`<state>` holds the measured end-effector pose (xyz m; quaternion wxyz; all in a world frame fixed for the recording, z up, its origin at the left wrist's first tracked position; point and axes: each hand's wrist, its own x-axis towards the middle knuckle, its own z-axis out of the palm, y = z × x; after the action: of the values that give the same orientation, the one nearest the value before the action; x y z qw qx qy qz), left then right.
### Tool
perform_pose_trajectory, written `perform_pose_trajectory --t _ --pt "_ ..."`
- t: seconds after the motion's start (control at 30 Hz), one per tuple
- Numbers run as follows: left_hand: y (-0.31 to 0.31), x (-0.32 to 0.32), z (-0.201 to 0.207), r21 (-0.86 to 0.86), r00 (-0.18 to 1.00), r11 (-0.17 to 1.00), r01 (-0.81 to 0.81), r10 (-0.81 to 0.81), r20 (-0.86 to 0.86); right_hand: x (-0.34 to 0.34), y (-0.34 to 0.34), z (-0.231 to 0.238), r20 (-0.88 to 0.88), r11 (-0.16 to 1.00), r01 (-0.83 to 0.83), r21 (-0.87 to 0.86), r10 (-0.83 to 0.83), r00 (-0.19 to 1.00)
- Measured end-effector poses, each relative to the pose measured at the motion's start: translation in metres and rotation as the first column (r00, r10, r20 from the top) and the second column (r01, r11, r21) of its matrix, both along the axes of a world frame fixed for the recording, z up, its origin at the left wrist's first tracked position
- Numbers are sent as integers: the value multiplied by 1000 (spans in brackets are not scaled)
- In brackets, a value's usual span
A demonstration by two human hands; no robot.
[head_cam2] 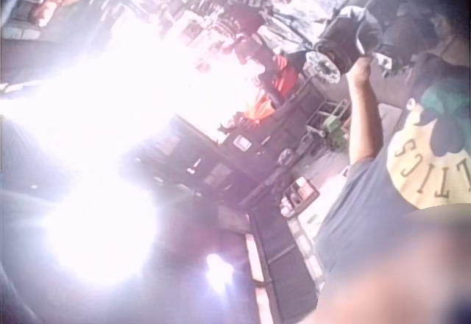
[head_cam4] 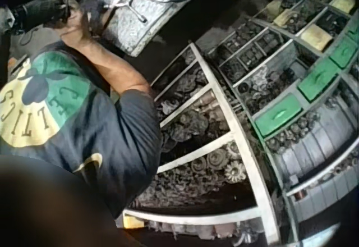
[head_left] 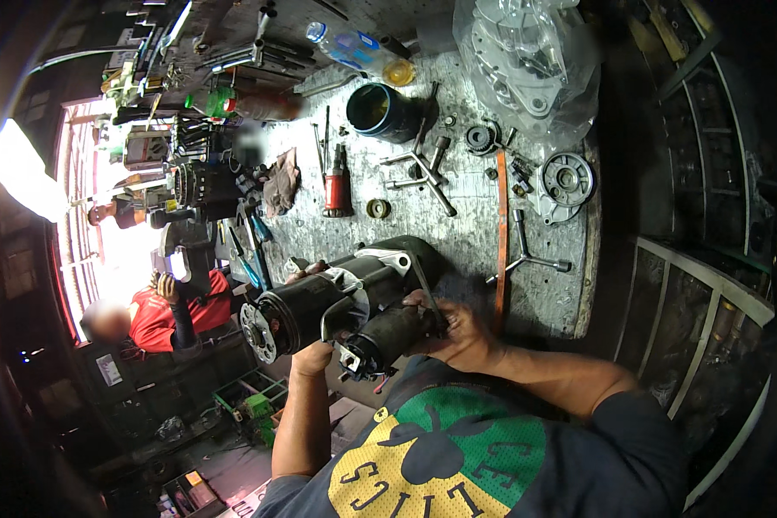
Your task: The person assembles a small electric motor on a workbench, inserting a rotor into a stator, attaching end caps, and connecting wires. They handle various small parts and tools, including a screwdriver and a rag, while other people work nearby.
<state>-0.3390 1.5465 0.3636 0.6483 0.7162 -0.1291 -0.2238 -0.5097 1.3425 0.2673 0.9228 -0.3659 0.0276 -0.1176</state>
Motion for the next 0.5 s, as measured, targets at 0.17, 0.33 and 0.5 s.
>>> perform_pose_trajectory --t 0.17,0.33,0.5 --pt "4 14 4 70 977 992 -103 115 -181 2 -16 9 -4 992 -14 -129 14 1000" --pt "-3 8 13 131 963 976 173 -196 186 2 -20 12 -1 989 -41 -140 41 999" --pt "-10 -3 5 202 974 975 91 -130 185 1 -21 3 -72 997 -74 5 75 995"
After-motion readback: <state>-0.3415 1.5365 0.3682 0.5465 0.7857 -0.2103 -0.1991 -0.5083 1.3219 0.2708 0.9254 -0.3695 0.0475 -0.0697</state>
